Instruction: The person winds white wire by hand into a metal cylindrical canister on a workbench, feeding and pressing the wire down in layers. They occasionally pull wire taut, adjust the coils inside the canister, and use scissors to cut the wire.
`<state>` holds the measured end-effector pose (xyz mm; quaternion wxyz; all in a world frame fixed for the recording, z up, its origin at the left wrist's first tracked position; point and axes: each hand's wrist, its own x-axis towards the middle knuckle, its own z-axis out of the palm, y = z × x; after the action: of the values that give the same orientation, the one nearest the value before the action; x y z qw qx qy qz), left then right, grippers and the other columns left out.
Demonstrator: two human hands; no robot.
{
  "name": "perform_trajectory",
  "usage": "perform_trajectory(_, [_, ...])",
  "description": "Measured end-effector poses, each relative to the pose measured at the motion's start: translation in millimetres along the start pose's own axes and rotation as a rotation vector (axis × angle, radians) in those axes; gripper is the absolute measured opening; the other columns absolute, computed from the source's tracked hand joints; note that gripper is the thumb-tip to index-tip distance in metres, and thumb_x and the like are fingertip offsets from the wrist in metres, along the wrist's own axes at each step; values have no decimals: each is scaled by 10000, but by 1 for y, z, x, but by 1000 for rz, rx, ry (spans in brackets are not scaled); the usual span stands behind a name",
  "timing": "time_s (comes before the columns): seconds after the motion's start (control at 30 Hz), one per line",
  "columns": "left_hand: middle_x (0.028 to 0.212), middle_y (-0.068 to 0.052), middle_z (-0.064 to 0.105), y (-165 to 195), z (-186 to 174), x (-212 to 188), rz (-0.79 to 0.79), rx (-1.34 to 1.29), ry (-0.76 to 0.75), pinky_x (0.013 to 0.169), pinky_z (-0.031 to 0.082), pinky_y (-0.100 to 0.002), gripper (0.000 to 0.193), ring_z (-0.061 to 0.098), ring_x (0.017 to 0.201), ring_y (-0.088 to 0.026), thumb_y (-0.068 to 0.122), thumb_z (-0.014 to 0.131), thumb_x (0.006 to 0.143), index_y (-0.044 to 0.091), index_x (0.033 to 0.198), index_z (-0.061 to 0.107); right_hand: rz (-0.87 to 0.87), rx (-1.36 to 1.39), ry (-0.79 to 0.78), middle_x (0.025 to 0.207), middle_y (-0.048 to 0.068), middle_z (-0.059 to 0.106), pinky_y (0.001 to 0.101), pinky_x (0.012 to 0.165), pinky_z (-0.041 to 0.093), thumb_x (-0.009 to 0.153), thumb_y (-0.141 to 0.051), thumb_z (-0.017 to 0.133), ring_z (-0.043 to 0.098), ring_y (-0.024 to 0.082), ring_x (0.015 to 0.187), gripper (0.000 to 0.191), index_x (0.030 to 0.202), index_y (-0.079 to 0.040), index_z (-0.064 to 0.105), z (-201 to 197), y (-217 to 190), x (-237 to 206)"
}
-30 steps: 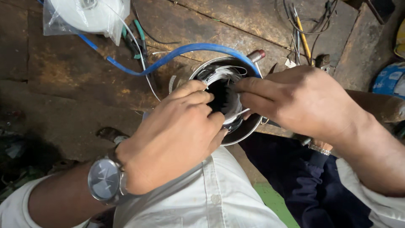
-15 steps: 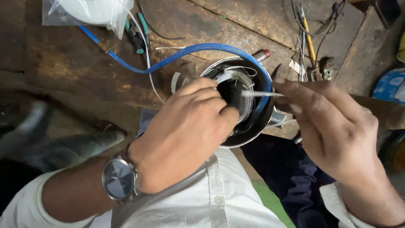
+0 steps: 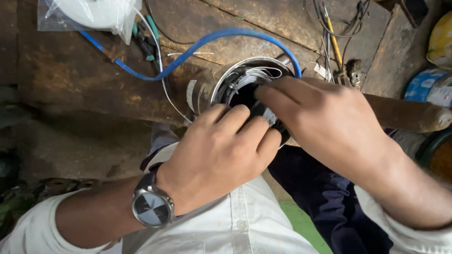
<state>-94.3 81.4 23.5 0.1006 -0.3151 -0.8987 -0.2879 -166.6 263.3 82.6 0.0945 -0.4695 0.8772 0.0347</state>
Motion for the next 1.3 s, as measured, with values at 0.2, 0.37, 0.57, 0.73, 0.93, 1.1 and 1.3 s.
perform_trajectory(0.2, [914,-44,564,5,2,-11,-104,-20,90,748,519,-340,89,602,945,-215,145,656,846,95,903,610,-108,-33,-150,792,8,690,339,463,513,785,-160,703,693,222,610,174,956,-148,736,12,3,24])
perform_trajectory(0.37, [891,-32,550,5,3,-13,-54,-38,110,685,524,-328,87,592,882,-197,149,669,865,108,918,613,-216,-190,-313,639,6,664,327,483,520,793,-166,685,692,209,583,24,801,-181,703,17,6,38])
perform_trajectory(0.57, [854,-36,523,8,4,-15,-137,-102,121,674,520,-348,92,585,833,-204,138,676,869,105,911,602,-230,52,-359,648,34,698,394,511,527,687,-154,717,706,271,650,86,613,-181,684,35,1,47])
perform_trajectory(0.73, [883,-44,527,10,5,-17,-157,-113,151,694,522,-350,130,584,855,-215,139,666,852,95,962,612,-205,13,-506,680,42,715,399,566,546,690,-147,728,715,279,701,90,616,-176,686,44,2,52])
perform_trajectory(0.93, [914,-52,527,10,5,-17,-167,-142,162,714,523,-358,158,578,876,-228,129,658,850,97,998,615,-186,41,-617,716,59,726,434,613,540,703,-165,722,709,307,769,56,649,-166,710,45,3,53])
perform_trajectory(1.1, [923,-62,517,10,3,-17,-165,-163,161,731,528,-357,152,571,877,-233,120,655,866,94,1008,606,-213,304,-499,669,97,714,471,601,512,667,-182,720,693,347,730,47,674,-136,712,42,12,53])
perform_trajectory(1.3, [925,-53,522,9,3,-17,-175,-167,159,725,525,-355,152,578,888,-230,131,649,867,93,1004,597,-186,216,-587,639,96,693,468,551,509,653,-178,725,684,343,671,76,709,-132,703,40,11,58])
